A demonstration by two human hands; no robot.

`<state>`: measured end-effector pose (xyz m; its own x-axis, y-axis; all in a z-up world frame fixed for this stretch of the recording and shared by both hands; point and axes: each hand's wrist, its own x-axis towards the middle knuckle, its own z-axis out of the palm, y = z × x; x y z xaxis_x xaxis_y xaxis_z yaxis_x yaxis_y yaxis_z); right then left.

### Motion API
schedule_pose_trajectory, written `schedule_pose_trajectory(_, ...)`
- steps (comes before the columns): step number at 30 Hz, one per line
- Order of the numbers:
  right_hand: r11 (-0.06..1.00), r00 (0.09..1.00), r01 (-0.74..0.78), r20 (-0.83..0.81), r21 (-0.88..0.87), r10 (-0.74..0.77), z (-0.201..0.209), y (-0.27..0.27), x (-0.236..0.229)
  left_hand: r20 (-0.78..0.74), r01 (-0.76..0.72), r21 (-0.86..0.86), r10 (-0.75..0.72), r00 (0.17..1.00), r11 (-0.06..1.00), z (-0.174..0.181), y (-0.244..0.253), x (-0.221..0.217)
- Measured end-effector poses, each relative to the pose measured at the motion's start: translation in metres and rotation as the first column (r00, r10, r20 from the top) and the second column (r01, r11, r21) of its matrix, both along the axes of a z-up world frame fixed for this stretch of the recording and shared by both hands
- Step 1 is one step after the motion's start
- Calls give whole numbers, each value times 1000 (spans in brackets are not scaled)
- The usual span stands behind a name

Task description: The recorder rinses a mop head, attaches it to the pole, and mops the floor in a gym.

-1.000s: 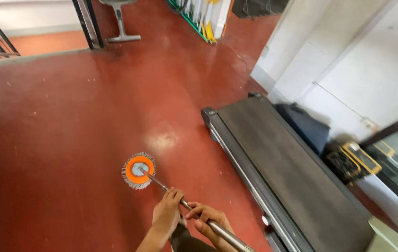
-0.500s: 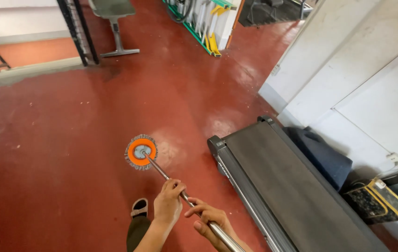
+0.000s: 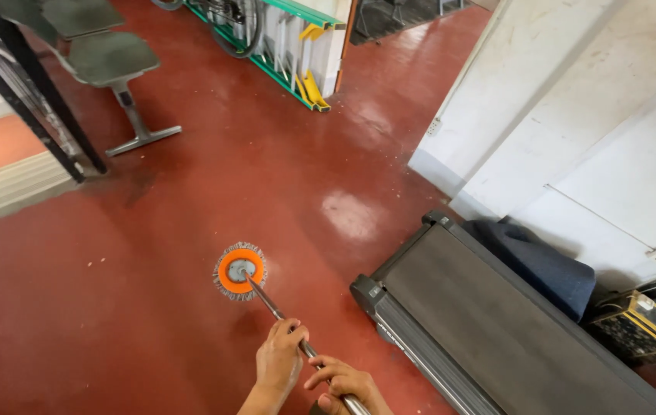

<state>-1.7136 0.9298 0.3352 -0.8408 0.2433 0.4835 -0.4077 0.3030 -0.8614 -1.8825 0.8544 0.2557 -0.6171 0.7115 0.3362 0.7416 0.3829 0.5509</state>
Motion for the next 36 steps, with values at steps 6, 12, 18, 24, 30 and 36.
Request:
schedule_pose_trajectory(6,1000,999,17,-27,-23,-17,-37,91,-86,107,72,-82,-63,992,994,-34,94,-85)
schedule_pose_trajectory(12,984,999,-35,28,174,31,-20,241,-175,170,122,-119,-101,980,985,-52,237,-176)
schedule_pose_trajectory(18,961,985,-137,134,239,107,68,384,-245,134,147,-30,-142,981,989,-38,390,-249)
schedule_pose_trajectory(24,982,994,14,101,189,-33,19,493,-306,151,80,38,-85,985,996,-29,511,-314)
schedule_pose_trajectory(30,982,988,106,92,157,-122,33,592,-392,142,222,-98,-207,968,970,-32,636,-413)
schedule_pose_trajectory(36,960,984,177,-17,216,-178,62,704,-506,91,427,-136,-418,904,894,-14,773,-538)
